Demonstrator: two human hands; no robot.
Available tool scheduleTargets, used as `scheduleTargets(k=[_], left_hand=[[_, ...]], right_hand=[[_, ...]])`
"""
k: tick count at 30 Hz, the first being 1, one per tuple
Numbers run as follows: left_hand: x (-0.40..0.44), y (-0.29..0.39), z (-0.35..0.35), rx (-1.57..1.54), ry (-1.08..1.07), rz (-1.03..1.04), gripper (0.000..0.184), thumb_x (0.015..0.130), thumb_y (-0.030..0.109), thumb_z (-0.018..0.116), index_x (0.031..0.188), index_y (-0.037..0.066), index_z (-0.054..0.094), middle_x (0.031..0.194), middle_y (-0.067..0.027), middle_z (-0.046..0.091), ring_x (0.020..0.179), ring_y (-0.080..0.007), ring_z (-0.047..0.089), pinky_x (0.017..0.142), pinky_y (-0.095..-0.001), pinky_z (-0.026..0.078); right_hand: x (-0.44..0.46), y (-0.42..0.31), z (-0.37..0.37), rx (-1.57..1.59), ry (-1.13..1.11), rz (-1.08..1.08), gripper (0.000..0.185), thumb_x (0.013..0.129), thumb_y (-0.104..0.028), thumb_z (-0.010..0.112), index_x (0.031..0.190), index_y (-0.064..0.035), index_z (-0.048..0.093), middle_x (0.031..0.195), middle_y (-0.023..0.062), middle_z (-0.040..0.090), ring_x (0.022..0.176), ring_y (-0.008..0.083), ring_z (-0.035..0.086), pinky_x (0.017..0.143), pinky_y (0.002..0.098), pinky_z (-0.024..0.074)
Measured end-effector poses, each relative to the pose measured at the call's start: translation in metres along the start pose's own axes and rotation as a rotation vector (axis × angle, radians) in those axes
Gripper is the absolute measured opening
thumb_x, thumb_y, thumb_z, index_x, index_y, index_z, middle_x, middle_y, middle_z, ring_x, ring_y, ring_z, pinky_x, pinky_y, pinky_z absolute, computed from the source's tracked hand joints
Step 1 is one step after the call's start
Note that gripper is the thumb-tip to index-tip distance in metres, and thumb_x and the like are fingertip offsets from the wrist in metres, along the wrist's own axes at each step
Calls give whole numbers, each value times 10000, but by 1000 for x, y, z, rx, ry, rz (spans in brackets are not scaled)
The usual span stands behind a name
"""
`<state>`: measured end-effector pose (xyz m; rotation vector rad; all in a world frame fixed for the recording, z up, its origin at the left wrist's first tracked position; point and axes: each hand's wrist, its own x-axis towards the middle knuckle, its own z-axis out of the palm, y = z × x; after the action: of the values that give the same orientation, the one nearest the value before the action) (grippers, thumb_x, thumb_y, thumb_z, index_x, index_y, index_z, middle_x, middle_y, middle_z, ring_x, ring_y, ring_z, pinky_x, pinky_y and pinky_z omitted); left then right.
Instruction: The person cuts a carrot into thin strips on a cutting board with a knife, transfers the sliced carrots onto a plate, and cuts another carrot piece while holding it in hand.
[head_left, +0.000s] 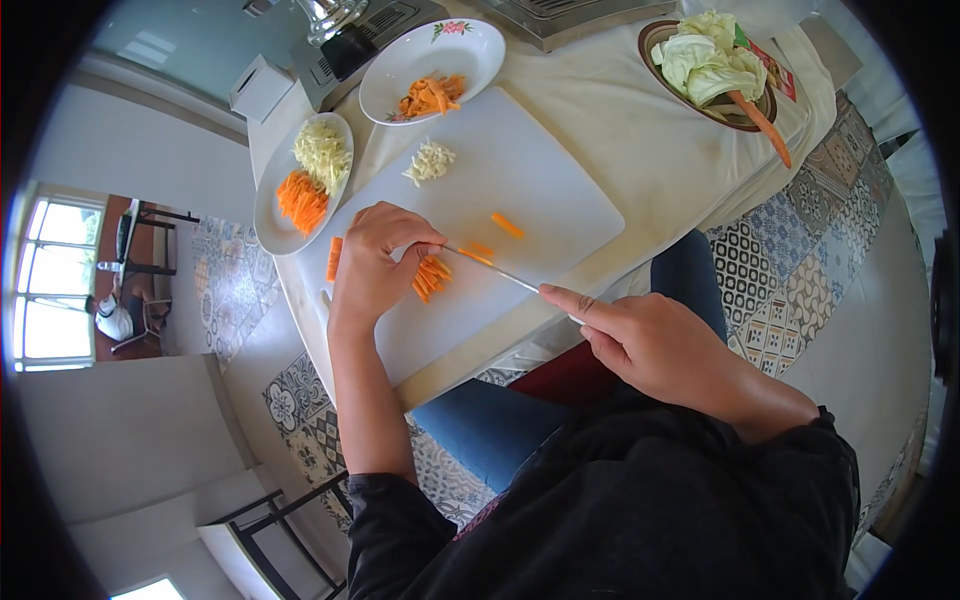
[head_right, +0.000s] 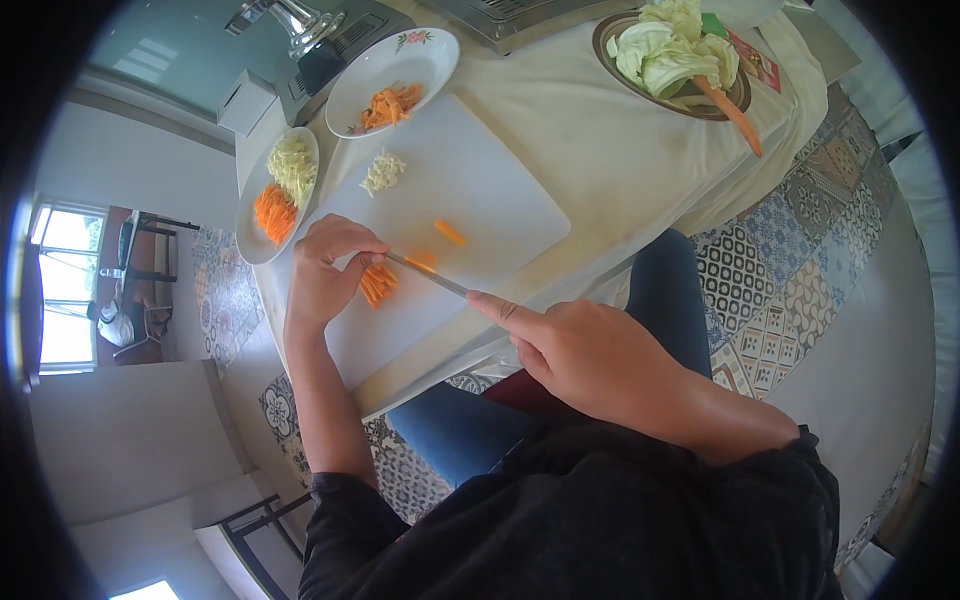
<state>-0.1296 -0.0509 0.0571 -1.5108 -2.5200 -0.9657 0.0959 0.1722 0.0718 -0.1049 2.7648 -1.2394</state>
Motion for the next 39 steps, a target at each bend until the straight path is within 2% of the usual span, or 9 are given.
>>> scheduleTargets(k=[7,10,13,15,20,24,34,37,39], left_hand=[[1,5,3,73,37,-15,210,697,-108,670,772,72,749,720,-19,706,740,-187,644,844,-335,476],[1,2,5,105,30,-42,206,709,-101,638,756,75,735,702,-11,694,734,-199,627,879,-369,473],[2,1,6,147,45,-57,206,708,-102,630,749,72,733,684,-9,688,711,-201,619,879,-388,479],[3,1,6,155,58,-83,207,712,-103,630,749,72,735,671,-4,682,699,-203,616,884,-402,482],[4,8,5,47,80,-92,181,697,-82,695,809,58,720,788,-41,694,832,-245,630,897,-415,476],[4,9,11,7,22,-13,269,644,-63,748,878,58,701,909,-60,685,941,-282,614,925,-404,455],[2,10,11,16,-90,-39,405,615,-90,719,992,57,702,1046,-57,663,1065,-275,577,972,-373,460],[1,13,8,-23,-86,-41,452,608,-78,716,1034,72,708,1069,-56,668,1081,-276,570,989,-375,453],[1,13,4,-87,-84,-59,485,606,-54,729,1067,97,715,1076,-64,673,1097,-282,560,1010,-385,440]], right_hand=[[1,0,1,48,-12,2,572,928,-99,559,1487,-136,446,696,171,641,620,367,630,607,494,505],[4,-7,-1,32,-77,67,617,923,-50,555,1512,-170,414,735,170,641,637,353,635,640,445,497],[7,-7,3,76,-42,49,559,931,-79,533,1482,-90,439,719,202,653,636,398,636,625,516,503],[10,-7,5,109,-28,43,554,933,-78,527,1480,-87,440,721,214,653,640,406,637,628,519,505],[18,-3,12,169,-12,60,518,962,-101,512,1475,-77,442,723,236,652,640,420,637,628,518,509],[22,-5,11,263,-21,97,484,990,-116,496,1469,-65,444,735,243,654,641,428,637,623,513,501],[12,-9,25,457,-5,132,510,994,-90,511,1489,-46,397,773,222,658,682,405,663,641,460,506],[9,-2,36,434,69,37,510,1035,-89,469,1533,-93,363,593,78,468,494,109,475,543,264,435],[9,-5,31,423,63,56,518,999,-81,510,1504,-76,394,688,164,583,579,286,586,592,387,475]])
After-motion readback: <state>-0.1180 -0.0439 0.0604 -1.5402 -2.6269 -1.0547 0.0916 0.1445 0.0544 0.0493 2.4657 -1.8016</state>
